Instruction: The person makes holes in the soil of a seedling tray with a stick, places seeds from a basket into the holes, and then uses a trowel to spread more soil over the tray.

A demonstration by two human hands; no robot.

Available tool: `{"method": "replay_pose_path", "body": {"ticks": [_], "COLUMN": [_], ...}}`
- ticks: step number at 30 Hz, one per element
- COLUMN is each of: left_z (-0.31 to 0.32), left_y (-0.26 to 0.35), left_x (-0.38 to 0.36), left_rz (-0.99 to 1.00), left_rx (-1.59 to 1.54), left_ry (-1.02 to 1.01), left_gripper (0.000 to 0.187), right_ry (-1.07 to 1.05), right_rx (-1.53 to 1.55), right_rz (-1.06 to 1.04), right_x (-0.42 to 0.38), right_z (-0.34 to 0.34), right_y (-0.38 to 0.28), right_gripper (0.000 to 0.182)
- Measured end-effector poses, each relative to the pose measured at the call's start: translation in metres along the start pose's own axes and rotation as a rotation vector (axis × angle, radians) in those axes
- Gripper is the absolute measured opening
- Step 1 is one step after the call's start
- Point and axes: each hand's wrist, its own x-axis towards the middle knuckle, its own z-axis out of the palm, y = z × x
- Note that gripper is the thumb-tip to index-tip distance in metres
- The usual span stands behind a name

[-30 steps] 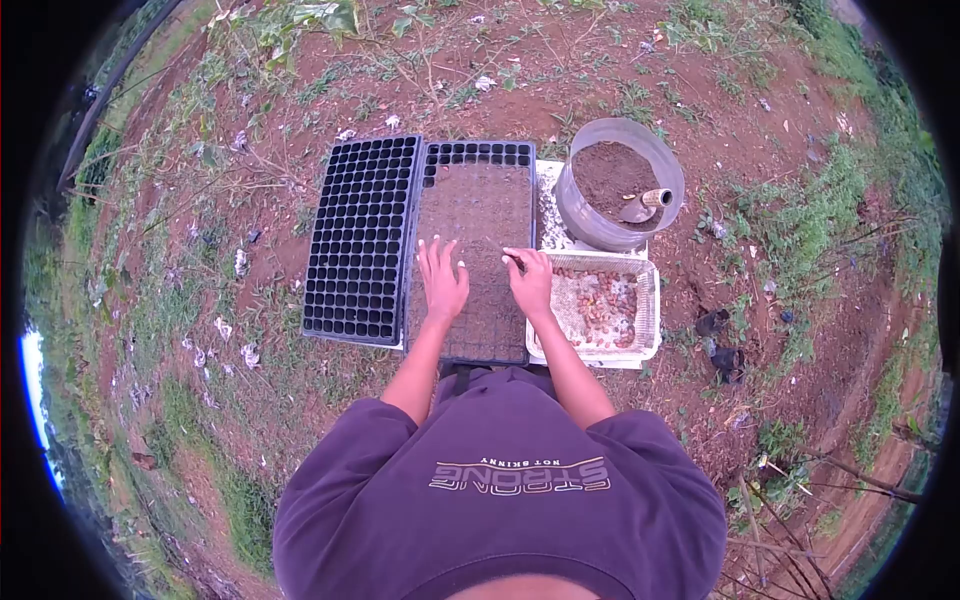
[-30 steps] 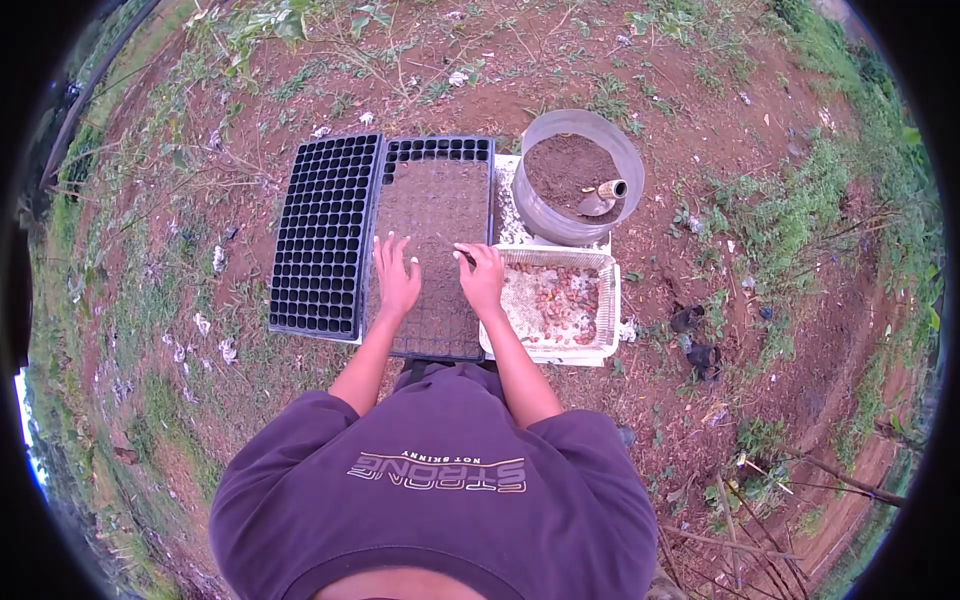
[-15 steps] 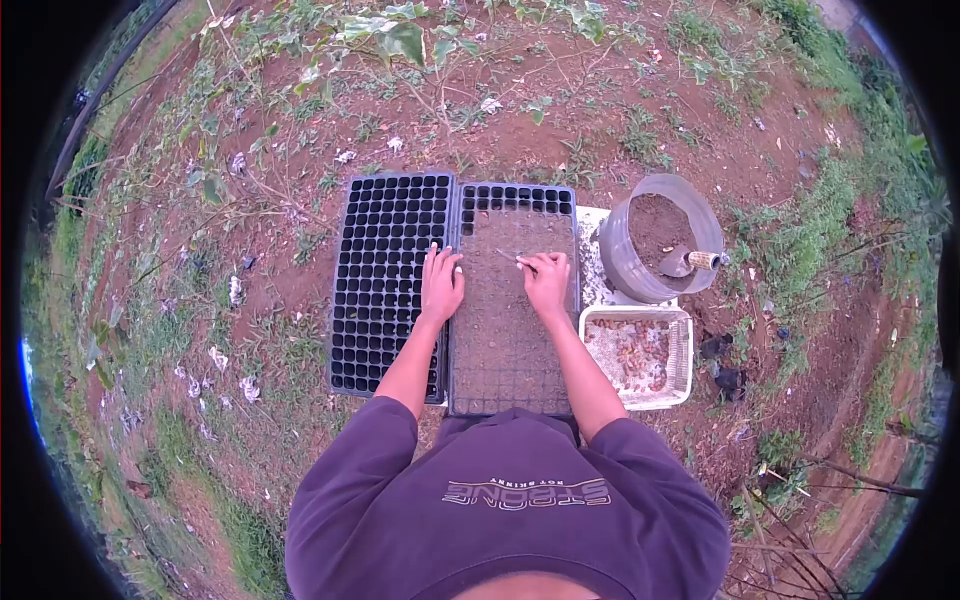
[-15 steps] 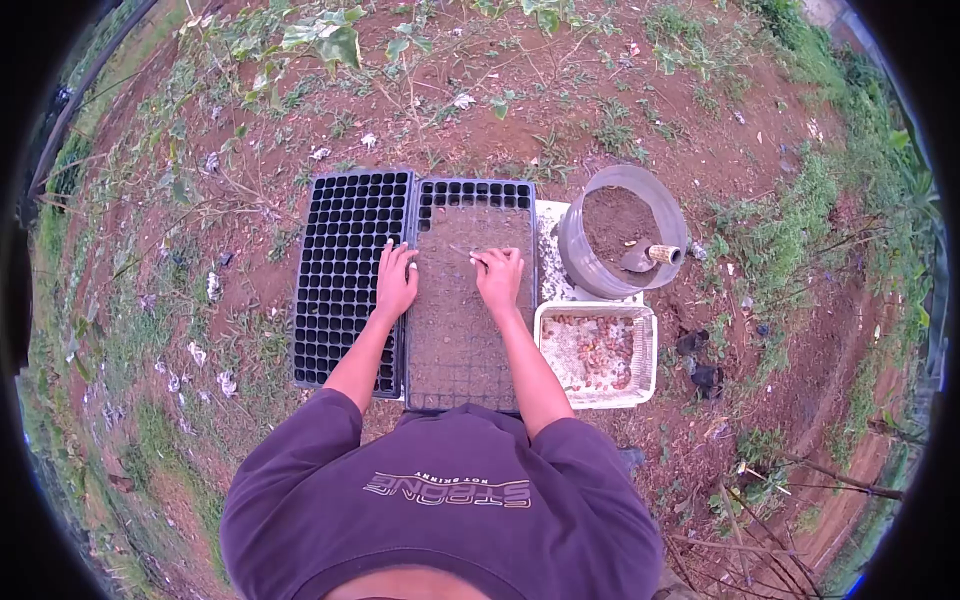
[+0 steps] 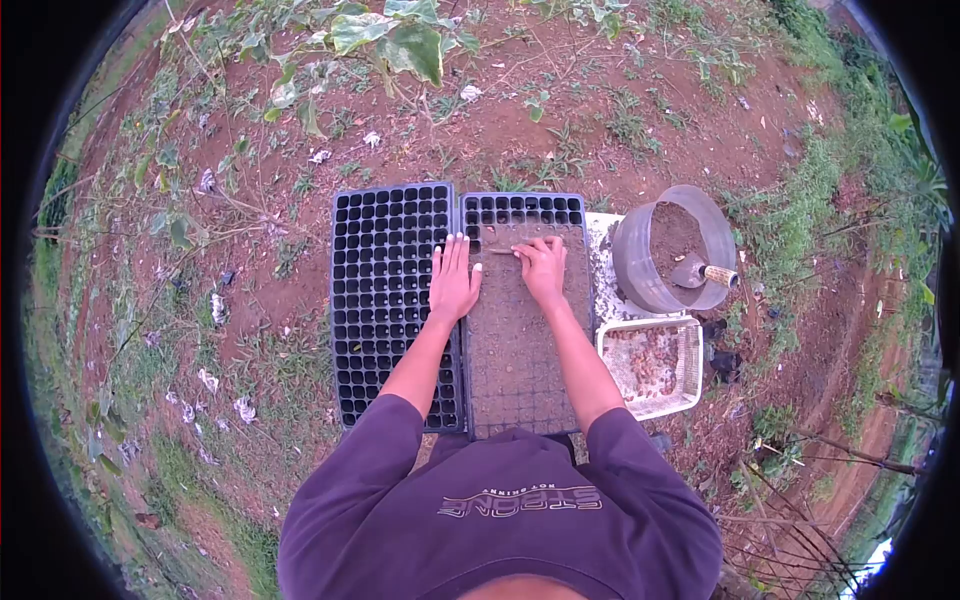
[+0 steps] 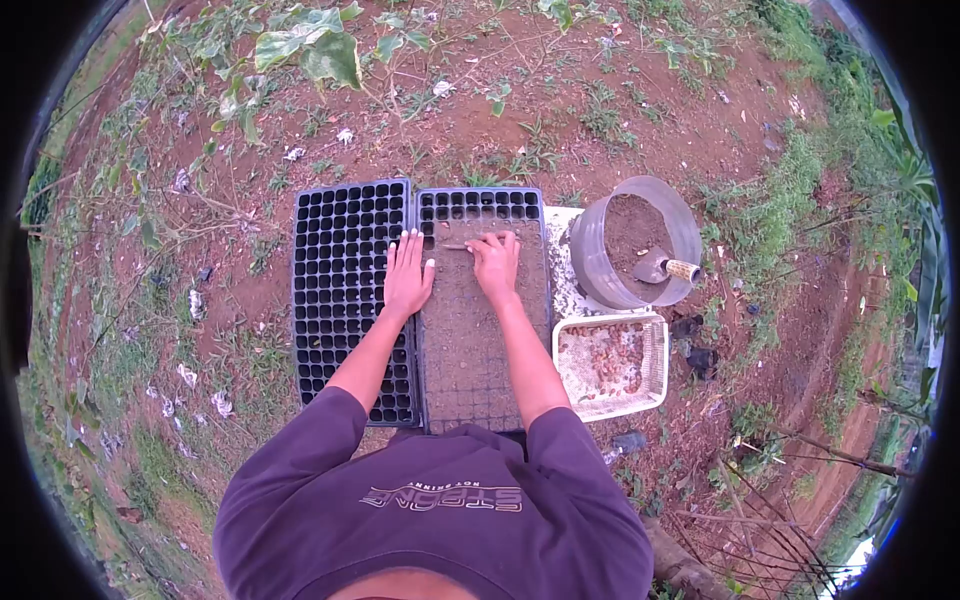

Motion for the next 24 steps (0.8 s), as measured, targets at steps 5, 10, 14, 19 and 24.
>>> {"method": "replay_pose_path", "body": {"ticks": [5, 10, 14, 19, 24], "left_z": [-0.002, -0.005, -0.006, -0.005, -0.004], "left_y": [0.000, 0.000, 0.002, 0.001, 0.000], "left_x": [0.000, 0.001, 0.001, 0.001, 0.001], "left_rz": [0.018, 0.011, 0.013, 0.014, 0.016], "left_rx": [0.017, 0.008, 0.017, 0.028, 0.032], "left_ry": [-0.020, -0.048, -0.050, -0.056, -0.046], "left_gripper": [0.061, 0.062, 0.062, 0.062, 0.061], "right_ry": [0.010, 0.002, 0.019, 0.031, 0.045], "right_rx": [0.005, 0.002, -0.028, -0.068, -0.048], "right_rz": [-0.033, -0.058, -0.088, -0.016, -0.048], "right_x": [0.008, 0.020, 0.030, 0.034, 0.016], "right_z": [0.008, 0.011, 0.016, 0.020, 0.017], "right_y": [0.001, -0.004, -0.004, -0.007, -0.011], "right_gripper": [0.012, 0.012, 0.011, 0.010, 0.011]}}
